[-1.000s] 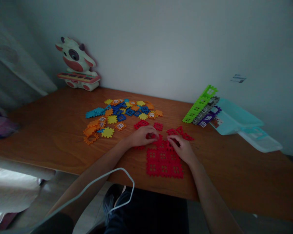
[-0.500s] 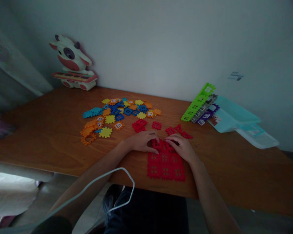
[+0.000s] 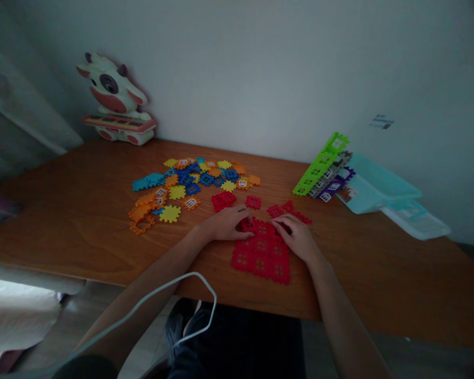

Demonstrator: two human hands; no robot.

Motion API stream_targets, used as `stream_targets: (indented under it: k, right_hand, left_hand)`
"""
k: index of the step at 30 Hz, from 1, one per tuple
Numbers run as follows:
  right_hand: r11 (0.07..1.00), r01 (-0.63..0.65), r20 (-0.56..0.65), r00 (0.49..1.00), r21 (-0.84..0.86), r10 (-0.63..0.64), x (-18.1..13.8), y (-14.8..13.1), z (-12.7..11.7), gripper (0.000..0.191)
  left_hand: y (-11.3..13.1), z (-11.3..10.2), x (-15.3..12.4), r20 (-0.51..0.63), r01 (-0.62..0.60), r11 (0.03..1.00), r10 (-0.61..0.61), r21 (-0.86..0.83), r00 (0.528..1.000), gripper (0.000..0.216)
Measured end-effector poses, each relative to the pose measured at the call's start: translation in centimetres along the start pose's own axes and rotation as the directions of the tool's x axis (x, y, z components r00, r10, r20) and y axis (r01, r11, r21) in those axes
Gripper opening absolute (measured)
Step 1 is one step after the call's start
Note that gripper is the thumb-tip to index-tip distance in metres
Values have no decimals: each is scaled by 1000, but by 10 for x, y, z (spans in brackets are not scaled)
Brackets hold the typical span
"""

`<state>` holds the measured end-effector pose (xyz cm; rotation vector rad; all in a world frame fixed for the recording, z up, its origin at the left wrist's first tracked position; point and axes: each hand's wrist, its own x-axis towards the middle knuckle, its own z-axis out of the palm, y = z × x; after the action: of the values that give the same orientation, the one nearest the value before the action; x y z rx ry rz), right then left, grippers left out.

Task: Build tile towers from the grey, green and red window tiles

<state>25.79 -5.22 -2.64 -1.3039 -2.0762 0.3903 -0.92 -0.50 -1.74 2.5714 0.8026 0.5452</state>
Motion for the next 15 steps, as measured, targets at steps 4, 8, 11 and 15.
stream_targets:
  k: [4,8,11,15]
  right_hand:
    - [1000,-7,-5,1000,-28,7,1,1,-1,18]
    - [997,29,1,1000,-78,-29,1,2,1,19]
    - [982,78,8,997,-172,-78,2,0,4,20]
    - [967,81,0,997,-240,-83,2,-4,8,22]
  left_hand:
    - [0,0,0,5,11,1000,-11,8,1000,33]
    - [2,0,-1,33,19,999,-18,-28,999,29]
    - [2,1,-1,26,13,1000,-12,-21,1000,29]
    - [1,2,-1,8,-7,1000,7,11,1000,29]
